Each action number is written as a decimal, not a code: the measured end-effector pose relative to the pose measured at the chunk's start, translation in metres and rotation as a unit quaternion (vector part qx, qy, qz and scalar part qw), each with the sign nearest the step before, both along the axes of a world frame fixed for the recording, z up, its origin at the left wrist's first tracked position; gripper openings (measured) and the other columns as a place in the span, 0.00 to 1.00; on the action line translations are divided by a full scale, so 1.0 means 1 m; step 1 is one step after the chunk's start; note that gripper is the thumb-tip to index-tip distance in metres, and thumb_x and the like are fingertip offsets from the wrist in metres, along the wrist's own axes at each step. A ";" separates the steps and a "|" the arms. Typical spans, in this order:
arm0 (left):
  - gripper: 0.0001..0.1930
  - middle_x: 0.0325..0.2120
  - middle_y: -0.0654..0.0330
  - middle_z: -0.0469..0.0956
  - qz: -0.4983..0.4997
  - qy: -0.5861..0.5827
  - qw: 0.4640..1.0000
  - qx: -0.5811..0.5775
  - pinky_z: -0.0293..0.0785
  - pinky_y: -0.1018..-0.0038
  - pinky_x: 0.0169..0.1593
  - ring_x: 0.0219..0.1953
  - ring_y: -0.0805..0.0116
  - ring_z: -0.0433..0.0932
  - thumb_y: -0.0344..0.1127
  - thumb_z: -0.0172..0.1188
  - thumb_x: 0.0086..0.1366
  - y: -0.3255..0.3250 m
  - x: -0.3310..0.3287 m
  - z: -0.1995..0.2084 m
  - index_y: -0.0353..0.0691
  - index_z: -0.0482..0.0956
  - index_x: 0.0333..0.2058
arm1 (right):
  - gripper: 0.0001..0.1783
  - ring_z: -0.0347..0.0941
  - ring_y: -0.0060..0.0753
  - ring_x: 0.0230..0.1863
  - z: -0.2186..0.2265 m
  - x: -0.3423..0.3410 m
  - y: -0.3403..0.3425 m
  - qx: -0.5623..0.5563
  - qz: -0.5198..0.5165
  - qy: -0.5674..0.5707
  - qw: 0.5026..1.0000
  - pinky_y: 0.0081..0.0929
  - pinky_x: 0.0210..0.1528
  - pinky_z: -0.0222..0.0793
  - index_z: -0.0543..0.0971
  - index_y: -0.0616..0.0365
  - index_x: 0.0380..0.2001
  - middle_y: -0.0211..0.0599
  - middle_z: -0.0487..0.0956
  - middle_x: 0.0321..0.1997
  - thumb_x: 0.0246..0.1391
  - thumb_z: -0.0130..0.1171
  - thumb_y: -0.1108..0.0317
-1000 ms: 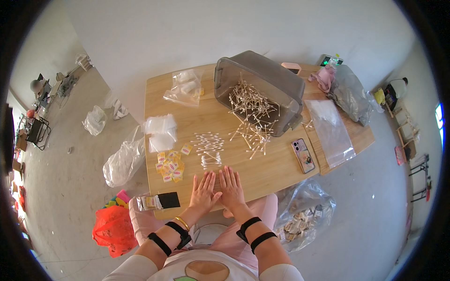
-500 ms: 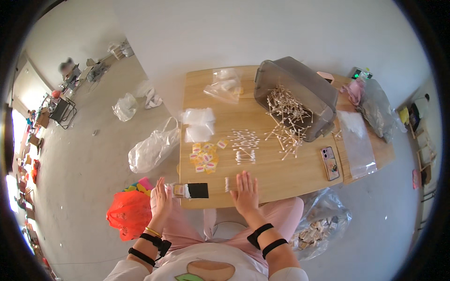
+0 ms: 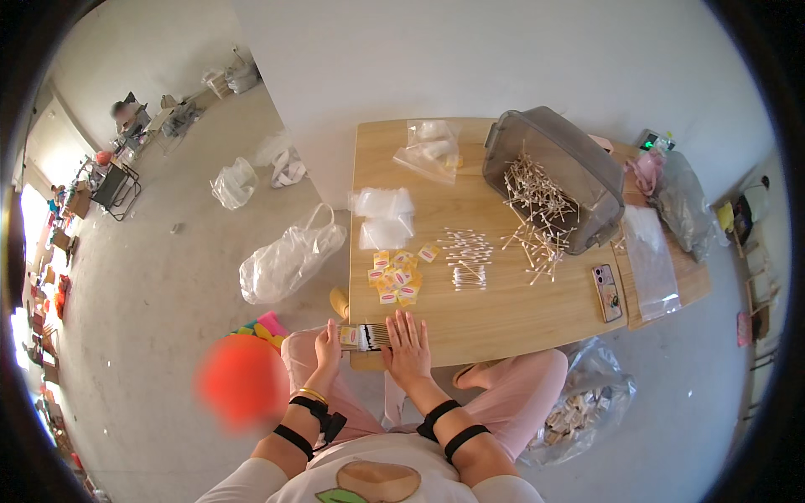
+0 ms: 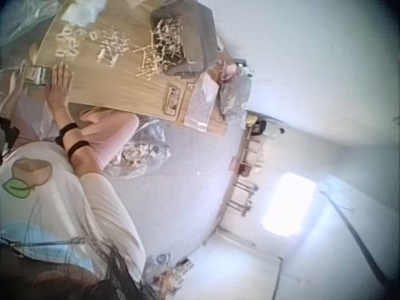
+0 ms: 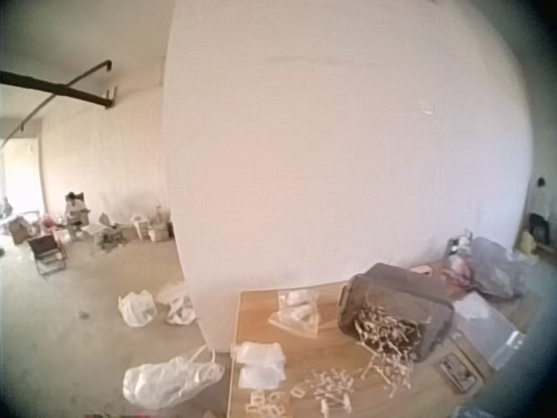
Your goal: Sort cotton swabs from a bin, align them on a table, and package them into small containers.
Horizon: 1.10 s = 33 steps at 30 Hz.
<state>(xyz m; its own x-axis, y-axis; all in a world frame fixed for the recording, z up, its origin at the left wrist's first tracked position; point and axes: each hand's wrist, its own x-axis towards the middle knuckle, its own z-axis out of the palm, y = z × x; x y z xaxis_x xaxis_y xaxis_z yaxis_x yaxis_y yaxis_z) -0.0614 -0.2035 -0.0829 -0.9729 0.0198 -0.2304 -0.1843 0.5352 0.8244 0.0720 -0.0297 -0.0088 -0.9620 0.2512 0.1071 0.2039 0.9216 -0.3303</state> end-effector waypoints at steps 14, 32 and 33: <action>0.33 0.22 0.51 0.78 0.036 0.039 0.994 0.099 0.72 0.62 0.32 0.25 0.59 0.77 0.59 0.41 0.74 0.031 0.018 0.031 0.32 0.79 0.30 | 0.51 0.37 0.49 0.79 0.009 -0.007 -0.012 -0.016 0.019 -0.043 0.999 0.54 0.77 0.30 0.48 0.63 0.73 0.51 0.45 0.78 0.59 0.51 0.38; 0.34 0.30 0.46 0.82 -0.010 0.037 0.998 -0.045 0.74 0.57 0.40 0.34 0.46 0.81 0.60 0.38 0.74 0.015 0.010 0.044 0.33 0.81 0.36 | 0.54 0.39 0.47 0.79 0.000 -0.020 -0.031 -0.028 0.032 -0.024 0.999 0.51 0.77 0.32 0.50 0.67 0.71 0.52 0.47 0.77 0.56 0.55 0.39; 0.34 0.30 0.46 0.82 -0.008 0.037 0.998 -0.042 0.74 0.57 0.40 0.34 0.46 0.81 0.60 0.38 0.74 0.013 0.006 0.043 0.33 0.81 0.36 | 0.53 0.39 0.46 0.79 -0.001 -0.018 -0.023 -0.034 0.026 -0.028 0.999 0.50 0.77 0.31 0.50 0.67 0.71 0.51 0.47 0.78 0.57 0.54 0.39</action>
